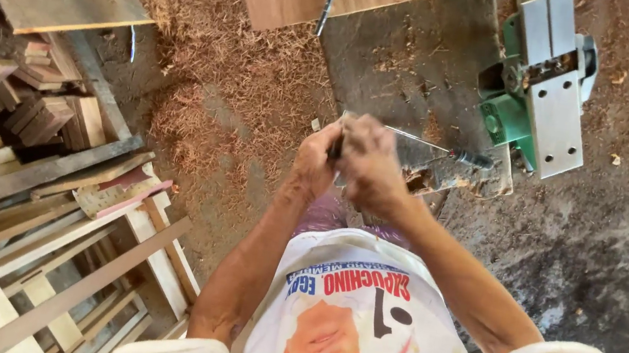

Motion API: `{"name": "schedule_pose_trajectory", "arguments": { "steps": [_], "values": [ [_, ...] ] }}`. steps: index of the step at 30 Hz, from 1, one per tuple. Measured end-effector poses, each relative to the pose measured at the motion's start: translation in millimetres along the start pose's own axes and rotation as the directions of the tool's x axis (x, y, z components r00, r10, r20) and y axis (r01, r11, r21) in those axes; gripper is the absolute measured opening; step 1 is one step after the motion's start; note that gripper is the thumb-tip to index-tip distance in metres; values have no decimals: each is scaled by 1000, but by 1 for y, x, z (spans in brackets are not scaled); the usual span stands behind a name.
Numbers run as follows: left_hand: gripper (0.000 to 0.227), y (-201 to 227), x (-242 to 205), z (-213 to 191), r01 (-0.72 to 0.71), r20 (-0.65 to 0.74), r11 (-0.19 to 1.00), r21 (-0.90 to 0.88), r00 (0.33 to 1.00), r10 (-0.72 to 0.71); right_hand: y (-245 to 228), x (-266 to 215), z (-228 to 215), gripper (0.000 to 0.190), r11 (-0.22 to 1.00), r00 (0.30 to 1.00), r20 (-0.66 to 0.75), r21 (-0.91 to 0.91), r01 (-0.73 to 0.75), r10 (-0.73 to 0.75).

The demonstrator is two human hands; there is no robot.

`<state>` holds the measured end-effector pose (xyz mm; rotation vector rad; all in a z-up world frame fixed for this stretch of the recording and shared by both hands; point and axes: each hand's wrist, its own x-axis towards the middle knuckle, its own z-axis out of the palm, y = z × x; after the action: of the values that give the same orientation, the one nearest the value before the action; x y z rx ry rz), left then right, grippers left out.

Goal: The person handles a drill bit and chuck, fitting the bit into the chuck and tightening it with a screwdriver. They then work on a green benchtop woodworking machine, using a T-handle wrench and their hands to loosen, position, and re-tighten metal components on the machine.

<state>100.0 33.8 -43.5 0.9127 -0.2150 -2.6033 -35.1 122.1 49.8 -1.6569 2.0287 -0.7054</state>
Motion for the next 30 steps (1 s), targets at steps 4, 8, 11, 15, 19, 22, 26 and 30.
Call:
{"name": "schedule_pose_trajectory", "arguments": {
  "steps": [4,8,11,15,19,22,26,30],
  "values": [
    [36,16,-13,20,15,-151,978,207,988,17,-5,-17,1,17,931,987,-25,327,160,-161],
    [33,21,-24,35,-9,-128,947,320,990,53,50,-10,12,12,792,885,-43,469,-391,463],
    [29,24,-42,68,48,-144,798,600,988,48,54,-5,7,26,679,903,27,650,-342,429],
    [24,-17,-36,40,0,-128,436,900,956,263,63,-17,43,22,473,903,240,787,-397,357],
    [32,-38,-30,8,-47,32,17,999,856,516,67,-30,88,15,610,856,112,654,-447,505],
    [31,-29,-33,3,-103,70,48,994,887,456,63,-24,80,19,511,821,203,697,-504,533],
    [27,-15,-40,11,-84,20,201,976,955,297,59,-30,69,16,608,908,176,692,-389,381],
    [19,-10,-49,21,101,-154,355,929,980,124,51,-33,65,15,820,892,-96,448,-357,441]
  ]
}}
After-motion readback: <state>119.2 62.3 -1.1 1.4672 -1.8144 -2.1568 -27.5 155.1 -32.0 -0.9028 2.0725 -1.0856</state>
